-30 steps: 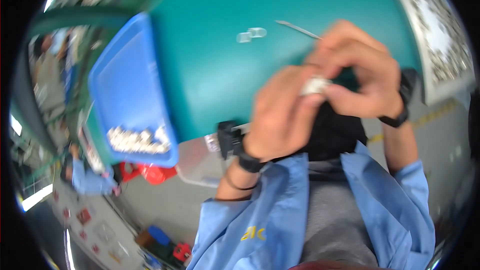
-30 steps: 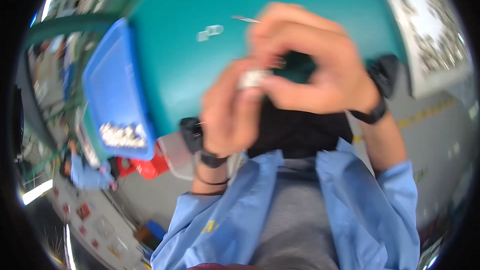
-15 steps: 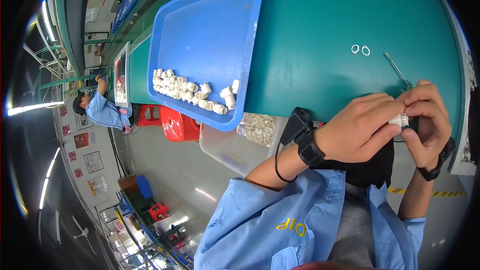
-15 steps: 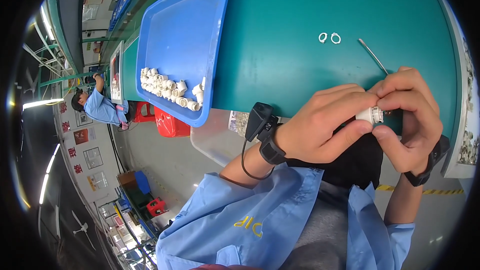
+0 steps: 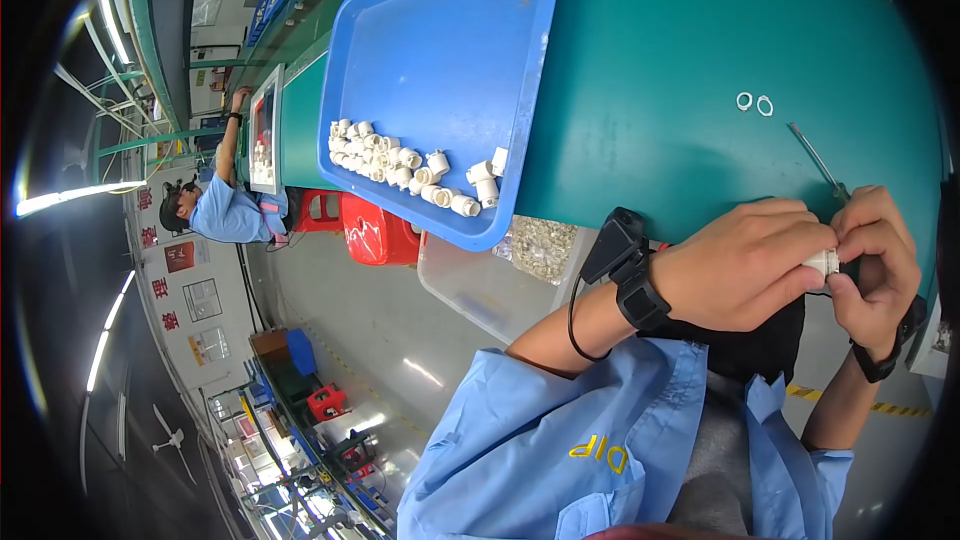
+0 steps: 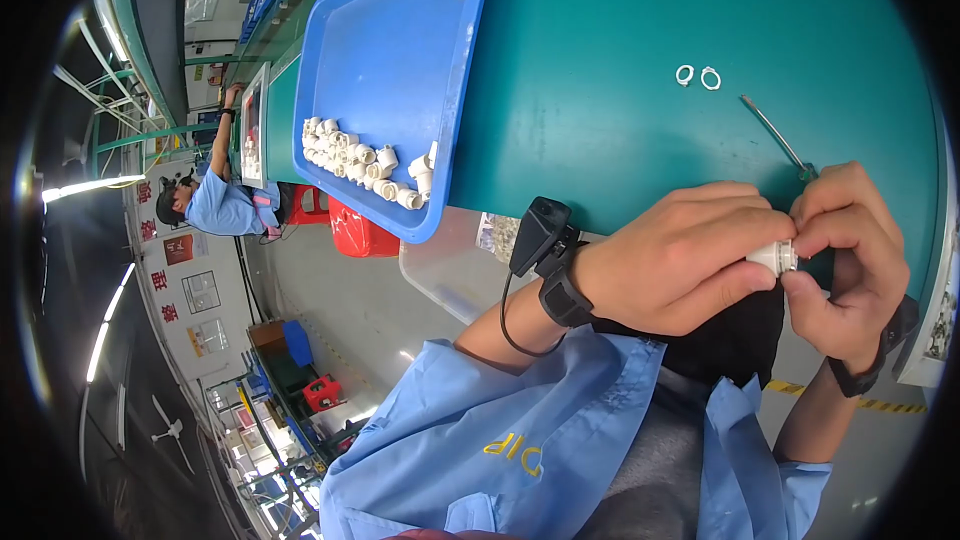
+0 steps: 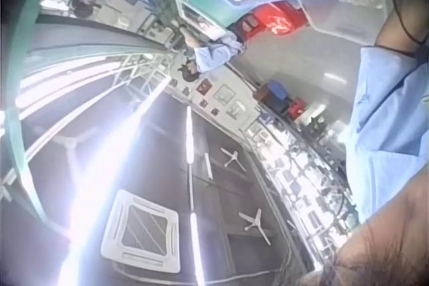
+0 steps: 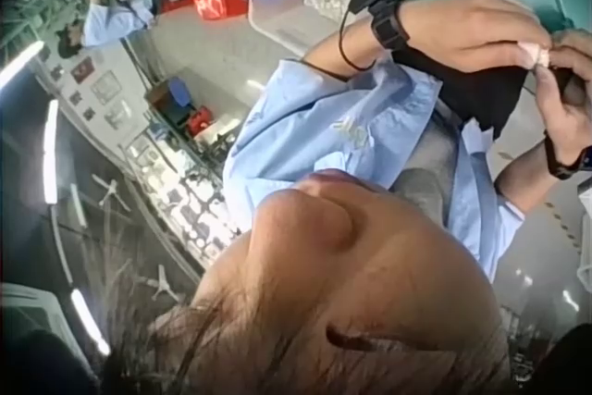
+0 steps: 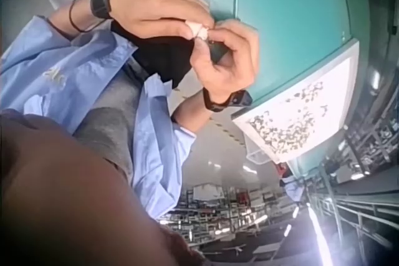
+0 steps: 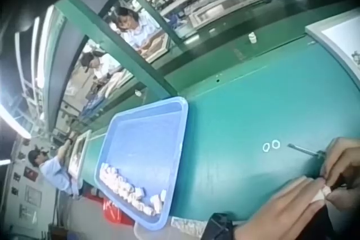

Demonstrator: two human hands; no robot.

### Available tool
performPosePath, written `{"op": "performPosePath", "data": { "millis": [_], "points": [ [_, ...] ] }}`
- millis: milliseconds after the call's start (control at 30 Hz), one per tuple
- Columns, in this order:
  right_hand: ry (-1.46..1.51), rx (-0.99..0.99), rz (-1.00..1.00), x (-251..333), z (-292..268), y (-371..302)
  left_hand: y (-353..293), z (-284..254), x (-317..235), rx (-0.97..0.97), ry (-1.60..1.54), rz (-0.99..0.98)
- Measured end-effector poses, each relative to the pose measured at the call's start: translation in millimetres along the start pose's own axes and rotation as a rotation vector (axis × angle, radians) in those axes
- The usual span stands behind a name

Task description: The person picks up a white plastic housing and a metal circuit piece, then fits the metal piece into the housing by hand. They use a screwdriver to press the internal parts into place before setting the assembled unit into a clear plastic bin.

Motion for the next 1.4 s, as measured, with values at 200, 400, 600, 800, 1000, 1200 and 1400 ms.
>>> {"op": "performPosePath", "data": {
  "millis": [200,400,600,800,1000,1200,1400],
  "points": [
    [-0.002,0.018,-0.035,0,-2,-6,-1,1,-1,0.06,-0.028,0.004],
    [-0.039,-0.005,-0.102,2,-2,-1,1,1,-1,0.038,-0.039,-0.018],
    [-0.099,-0.092,-0.08,2,-1,-1,1,3,-2,-0.098,0.031,-0.002],
    [-0.006,-0.001,-0.06,3,-11,-6,0,8,-11,-0.054,0.006,-0.013],
    [0.101,-0.062,-0.049,8,-6,2,2,6,1,0.081,-0.069,0.013],
    [0.134,-0.174,-0.165,-1,2,6,-7,-5,9,0.102,0.024,-0.115],
    [0.172,-0.274,-0.179,5,-2,3,-8,-2,10,-0.015,-0.074,-0.271]
  ]
}}
Point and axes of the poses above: each hand's wrist, its own y-axis towards the middle knuckle, its own z-axis out of the palm, x = y × z, the point moved 6 cm from there along y, towards the middle knuckle, and after that the axes turned 13 degrees about -x, right-handed, at the moved point
